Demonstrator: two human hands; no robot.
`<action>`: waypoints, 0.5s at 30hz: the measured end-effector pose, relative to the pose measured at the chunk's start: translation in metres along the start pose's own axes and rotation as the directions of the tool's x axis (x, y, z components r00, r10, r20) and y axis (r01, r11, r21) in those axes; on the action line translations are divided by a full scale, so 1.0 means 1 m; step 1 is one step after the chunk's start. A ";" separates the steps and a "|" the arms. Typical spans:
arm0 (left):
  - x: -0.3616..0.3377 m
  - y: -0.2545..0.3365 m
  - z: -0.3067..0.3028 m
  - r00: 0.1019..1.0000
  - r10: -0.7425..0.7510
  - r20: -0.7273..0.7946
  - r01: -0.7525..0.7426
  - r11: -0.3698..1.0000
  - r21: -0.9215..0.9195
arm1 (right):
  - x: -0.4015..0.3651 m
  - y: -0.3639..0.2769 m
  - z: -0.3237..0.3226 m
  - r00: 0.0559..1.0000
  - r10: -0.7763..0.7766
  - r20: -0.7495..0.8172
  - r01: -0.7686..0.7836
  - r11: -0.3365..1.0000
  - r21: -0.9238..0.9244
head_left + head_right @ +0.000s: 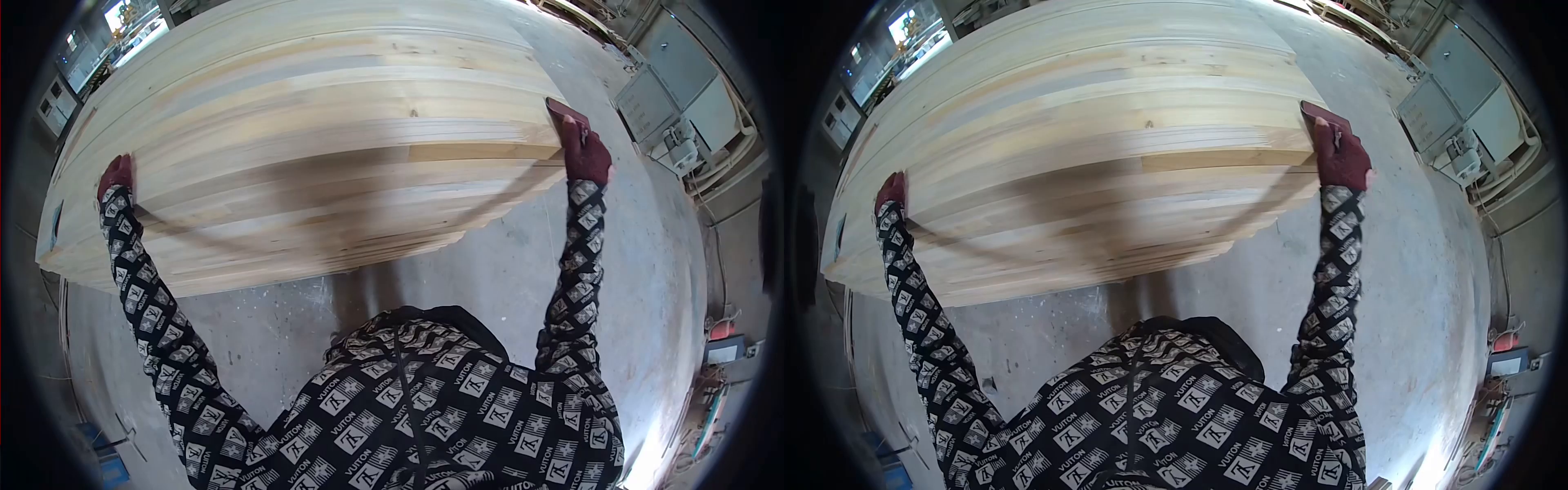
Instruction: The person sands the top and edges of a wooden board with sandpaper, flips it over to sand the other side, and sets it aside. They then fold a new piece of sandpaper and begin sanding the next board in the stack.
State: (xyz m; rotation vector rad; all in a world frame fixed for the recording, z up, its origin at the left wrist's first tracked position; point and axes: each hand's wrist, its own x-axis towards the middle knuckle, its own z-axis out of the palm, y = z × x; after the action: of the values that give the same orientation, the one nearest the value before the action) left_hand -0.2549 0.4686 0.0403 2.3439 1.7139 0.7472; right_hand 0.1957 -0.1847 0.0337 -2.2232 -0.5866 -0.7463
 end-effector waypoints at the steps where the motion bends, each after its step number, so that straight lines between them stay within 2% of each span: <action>1: -0.005 0.005 -0.003 1.000 0.004 -0.014 -0.003 1.000 0.025 | -0.001 -0.011 0.005 0.998 -0.057 -0.041 0.055 0.998 -0.037; 3: -0.006 0.008 -0.005 0.999 0.015 -0.036 -0.013 0.999 0.048 | -0.010 -0.049 0.026 0.982 0.103 0.159 -0.087 0.990 -0.107; 4: -0.003 0.003 -0.004 1.000 0.012 -0.026 -0.011 0.998 0.057 | -0.029 -0.069 0.064 0.994 -0.097 0.054 0.066 0.911 0.407; 5: 0.001 0.002 -0.003 1.000 0.014 -0.012 -0.013 0.998 0.069 | -0.043 -0.118 0.075 0.936 -0.334 -0.109 0.335 0.756 0.562; 6: 0.006 0.000 -0.001 1.000 -0.014 0.000 0.014 0.995 0.095 | -0.055 -0.149 0.098 0.887 -0.455 -0.075 0.399 0.675 0.621; 7: 0.009 -0.002 0.002 1.000 -0.023 0.000 0.023 0.996 0.089 | -0.069 -0.182 0.109 0.739 -0.615 -0.275 0.648 0.538 0.540; 8: 0.014 -0.007 0.005 1.000 -0.016 0.010 0.015 0.997 0.071 | -0.082 -0.215 0.098 0.698 -0.698 0.158 0.578 0.680 0.452; 9: 0.019 -0.013 0.008 1.000 -0.011 0.020 0.010 0.998 0.055 | -0.100 -0.230 0.121 0.689 -0.724 -0.016 0.656 0.615 0.437; 10: 0.026 -0.021 0.014 1.000 0.006 0.022 -0.007 0.997 0.078 | -0.096 -0.244 0.088 0.677 -0.736 0.013 0.652 0.608 0.454; 11: 0.031 -0.025 0.016 0.999 0.021 0.025 -0.024 0.994 0.102 | -0.092 -0.237 0.091 0.685 -0.728 0.005 0.649 0.613 0.450; 13: 0.028 -0.024 0.013 0.999 0.039 0.020 -0.041 0.994 0.104 | -0.079 -0.211 0.102 0.524 -0.851 -0.040 0.711 0.411 0.571; 14: 0.032 -0.030 0.014 0.999 0.051 0.014 -0.052 0.996 0.070 | -0.071 -0.187 0.095 0.571 -0.820 -0.048 0.677 0.437 0.592; 15: 0.035 -0.034 0.018 0.998 0.061 0.010 -0.061 0.998 0.035 | -0.062 -0.163 0.077 0.679 -0.734 -0.015 0.600 0.543 0.588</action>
State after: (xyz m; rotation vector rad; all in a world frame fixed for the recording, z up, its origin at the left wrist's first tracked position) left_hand -0.2677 0.5150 0.0222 2.4293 1.6726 0.7202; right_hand 0.0796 -0.0339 0.0257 -1.4908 -1.6342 -0.5554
